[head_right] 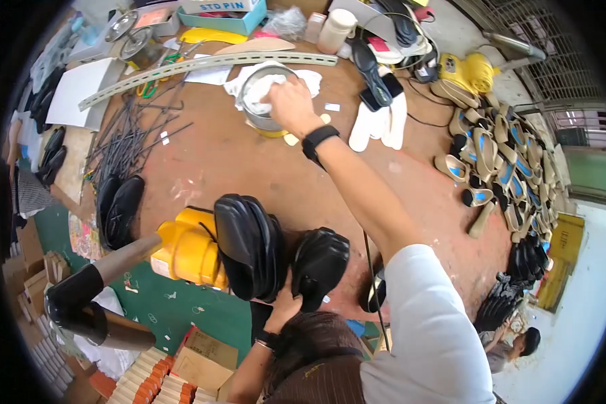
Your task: Cleaning and inspecting black leather loafers at a shoe manufacturing station.
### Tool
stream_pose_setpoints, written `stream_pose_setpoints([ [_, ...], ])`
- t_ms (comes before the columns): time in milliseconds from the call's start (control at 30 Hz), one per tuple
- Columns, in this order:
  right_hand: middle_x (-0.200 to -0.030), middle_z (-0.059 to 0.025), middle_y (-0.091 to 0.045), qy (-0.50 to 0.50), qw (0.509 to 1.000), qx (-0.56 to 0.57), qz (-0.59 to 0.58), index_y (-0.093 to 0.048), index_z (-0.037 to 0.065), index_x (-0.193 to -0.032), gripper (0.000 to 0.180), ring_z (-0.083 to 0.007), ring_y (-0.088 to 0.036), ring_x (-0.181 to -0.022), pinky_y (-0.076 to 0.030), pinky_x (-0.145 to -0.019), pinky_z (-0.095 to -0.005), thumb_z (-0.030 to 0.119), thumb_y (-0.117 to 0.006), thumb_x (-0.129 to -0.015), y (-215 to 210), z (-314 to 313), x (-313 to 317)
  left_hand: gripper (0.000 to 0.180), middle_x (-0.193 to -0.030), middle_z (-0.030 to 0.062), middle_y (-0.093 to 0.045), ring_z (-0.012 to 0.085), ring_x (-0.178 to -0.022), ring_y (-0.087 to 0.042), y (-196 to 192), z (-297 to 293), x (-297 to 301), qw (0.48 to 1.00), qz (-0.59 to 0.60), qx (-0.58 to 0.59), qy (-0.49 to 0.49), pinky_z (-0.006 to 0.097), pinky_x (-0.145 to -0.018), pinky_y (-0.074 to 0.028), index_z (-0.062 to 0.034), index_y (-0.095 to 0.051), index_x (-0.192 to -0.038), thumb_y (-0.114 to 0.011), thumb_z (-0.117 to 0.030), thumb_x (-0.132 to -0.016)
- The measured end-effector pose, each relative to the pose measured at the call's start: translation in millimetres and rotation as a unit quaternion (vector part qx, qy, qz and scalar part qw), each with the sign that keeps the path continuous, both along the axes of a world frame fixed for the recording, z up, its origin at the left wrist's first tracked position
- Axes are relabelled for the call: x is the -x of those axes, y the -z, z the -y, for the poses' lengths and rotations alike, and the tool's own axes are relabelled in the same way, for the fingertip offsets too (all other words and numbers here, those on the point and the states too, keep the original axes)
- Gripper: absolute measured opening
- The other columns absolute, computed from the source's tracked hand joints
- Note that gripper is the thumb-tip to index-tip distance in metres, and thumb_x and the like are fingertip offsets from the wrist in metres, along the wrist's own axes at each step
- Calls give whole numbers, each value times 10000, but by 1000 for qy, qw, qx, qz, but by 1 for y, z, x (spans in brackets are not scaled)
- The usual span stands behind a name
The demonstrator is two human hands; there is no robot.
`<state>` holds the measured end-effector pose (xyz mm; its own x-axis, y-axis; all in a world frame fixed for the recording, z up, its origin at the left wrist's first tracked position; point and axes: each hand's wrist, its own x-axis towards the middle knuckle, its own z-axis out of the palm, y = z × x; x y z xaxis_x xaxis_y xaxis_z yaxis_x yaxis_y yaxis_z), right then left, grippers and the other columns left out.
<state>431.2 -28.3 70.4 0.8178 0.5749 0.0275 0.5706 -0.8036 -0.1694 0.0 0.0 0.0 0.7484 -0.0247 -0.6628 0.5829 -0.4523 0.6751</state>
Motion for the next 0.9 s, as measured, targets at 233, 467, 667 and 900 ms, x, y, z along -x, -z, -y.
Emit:
stream_pose_setpoints([
  [233,-916,-68,-680,29,994,-13,103,-758,248,-912,257,-290,-604,-880,-458,-808,-419,125,-645,-716,4,13,6,868,-1224,361,-504,484,-1148,-493,-13,17,0,995,15,71,-68,452,-988,-403,-160,-132,-1509,-523,20,-756],
  [467,-1007,-132,-641,-47,957,-249,142,-703,139,-1019,431,-326,-578,-900,-461,-772,-399,-18,-578,-638,-112,98,100,575,-1390,267,-418,408,-1288,-409,-17,19,3,983,141,41,-108,400,-1075,-324,-56,-322,-1446,-470,18,-896],
  [667,-1053,-106,-564,66,991,-116,12,-666,155,-1112,468,-312,-558,-866,-505,-683,-396,37,-623,-661,-50,139,324,552,-1326,301,-457,420,-1243,-438,-6,34,-1,983,139,11,-119,425,-1019,-395,-73,-364,-1425,-494,10,-895],
  [900,-1073,-109,-548,132,967,-213,-47,-621,162,-1188,575,-306,-558,-885,-527,-688,-399,45,-701,-631,-66,156,364,524,-1281,269,-517,405,-1165,-522,-2,34,10,987,86,-32,-131,408,-946,-448,-62,-362,-1424,-473,6,-916],
])
